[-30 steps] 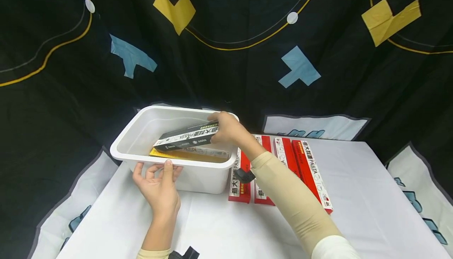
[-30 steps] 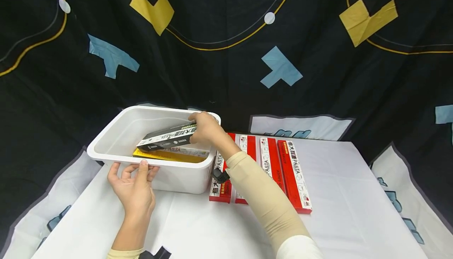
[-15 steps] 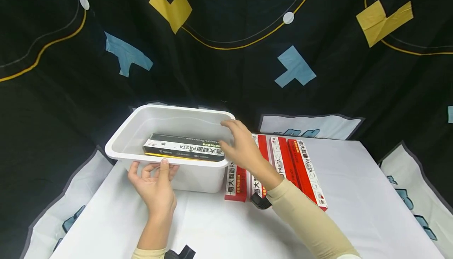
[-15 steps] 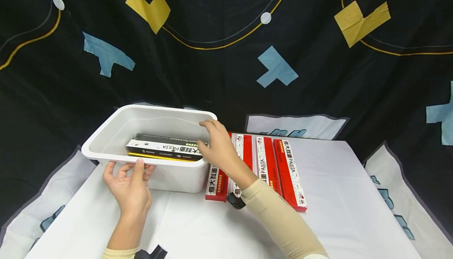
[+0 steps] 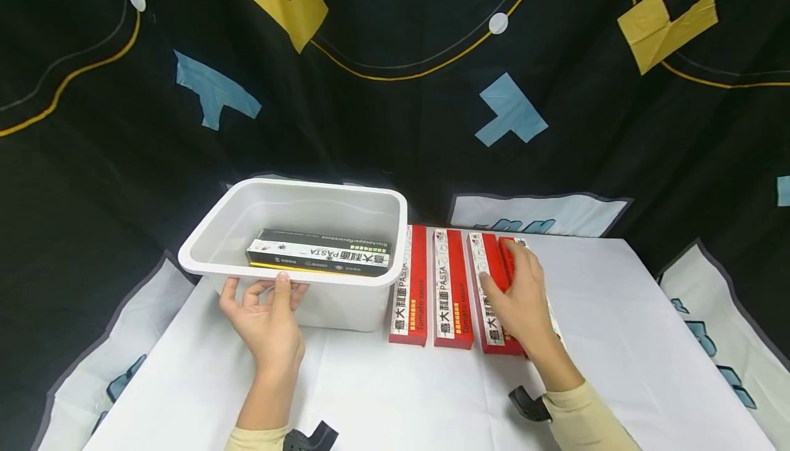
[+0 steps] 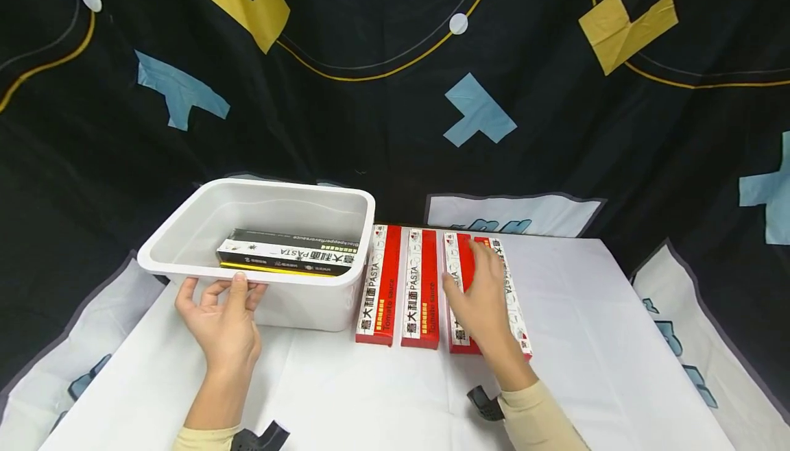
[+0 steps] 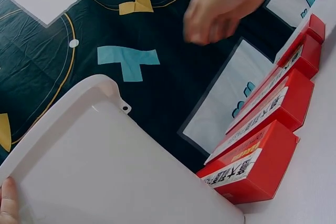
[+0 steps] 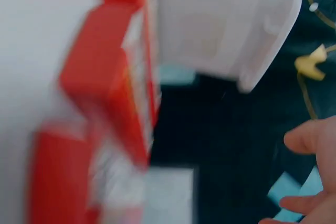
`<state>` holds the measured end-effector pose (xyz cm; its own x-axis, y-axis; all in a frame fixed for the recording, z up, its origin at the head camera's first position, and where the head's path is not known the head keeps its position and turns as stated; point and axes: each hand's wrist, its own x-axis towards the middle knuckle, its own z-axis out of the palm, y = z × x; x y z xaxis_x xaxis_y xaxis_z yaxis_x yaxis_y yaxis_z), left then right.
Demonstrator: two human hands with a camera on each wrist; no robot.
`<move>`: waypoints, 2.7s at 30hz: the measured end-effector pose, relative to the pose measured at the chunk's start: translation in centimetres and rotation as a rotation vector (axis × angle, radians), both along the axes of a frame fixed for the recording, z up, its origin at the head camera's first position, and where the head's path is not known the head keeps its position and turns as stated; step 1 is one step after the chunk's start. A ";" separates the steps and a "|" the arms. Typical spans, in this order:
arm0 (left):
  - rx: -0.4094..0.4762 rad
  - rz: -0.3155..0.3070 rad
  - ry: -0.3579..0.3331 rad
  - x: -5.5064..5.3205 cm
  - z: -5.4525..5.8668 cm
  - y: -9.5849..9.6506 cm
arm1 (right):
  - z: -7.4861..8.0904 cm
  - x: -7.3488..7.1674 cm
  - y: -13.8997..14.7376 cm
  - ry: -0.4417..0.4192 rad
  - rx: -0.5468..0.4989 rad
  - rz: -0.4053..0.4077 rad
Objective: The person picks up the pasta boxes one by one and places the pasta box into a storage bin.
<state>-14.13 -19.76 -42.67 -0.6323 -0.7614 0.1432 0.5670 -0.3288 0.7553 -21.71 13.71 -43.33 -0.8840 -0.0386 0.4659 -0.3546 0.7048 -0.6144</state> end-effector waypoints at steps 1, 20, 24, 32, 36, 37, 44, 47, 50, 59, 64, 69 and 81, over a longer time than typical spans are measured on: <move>0.000 -0.003 0.002 0.0 0.0 0.0 | -0.6 0.2 1.1 -0.012 0.008 -0.027; 0.023 -0.012 -0.038 0.2 0.0 -0.1 | -6.1 3.8 7.9 -0.301 0.364 -0.103; 0.020 -0.005 -0.026 0.2 0.0 -0.1 | -6.3 3.7 7.6 -0.298 0.380 -0.095; 0.019 0.002 0.000 0.0 0.2 -0.2 | -6.5 3.4 7.6 -0.452 0.392 -0.157; 0.015 0.003 -0.012 0.0 0.3 -0.2 | -7.5 3.4 7.7 -0.375 0.331 -0.174; 0.012 0.001 -0.017 0.0 0.3 -0.2 | -7.6 3.5 7.7 -0.360 0.296 -0.182; 0.011 0.000 -0.040 0.4 0.0 -0.1 | -5.9 4.3 8.2 -0.375 0.072 -0.270; 0.013 0.004 -0.043 0.4 -0.1 -0.1 | -4.7 4.3 8.6 -0.332 0.001 -0.306; 0.005 0.004 -0.044 0.4 -0.1 -0.2 | -3.5 4.4 9.1 -0.322 -0.095 -0.344; -0.002 -0.007 -0.032 0.3 0.0 -0.1 | -0.6 4.8 10.4 -0.426 -0.287 -0.415; -0.012 -0.012 -0.040 0.4 -0.1 0.0 | 0.3 5.0 11.1 -0.417 -0.298 -0.456; 0.003 -0.008 -0.019 0.4 -0.2 0.1 | 1.9 5.2 11.6 -0.408 -0.317 -0.488; -0.018 -0.023 -0.023 0.3 0.0 0.0 | 6.5 5.4 10.8 -0.247 -0.283 -0.418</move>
<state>-13.87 -19.80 -42.66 -0.6527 -0.7442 0.1418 0.5418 -0.3277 0.7740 -16.35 24.48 -36.81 -0.8814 0.4347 0.1849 0.0975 0.5503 -0.8292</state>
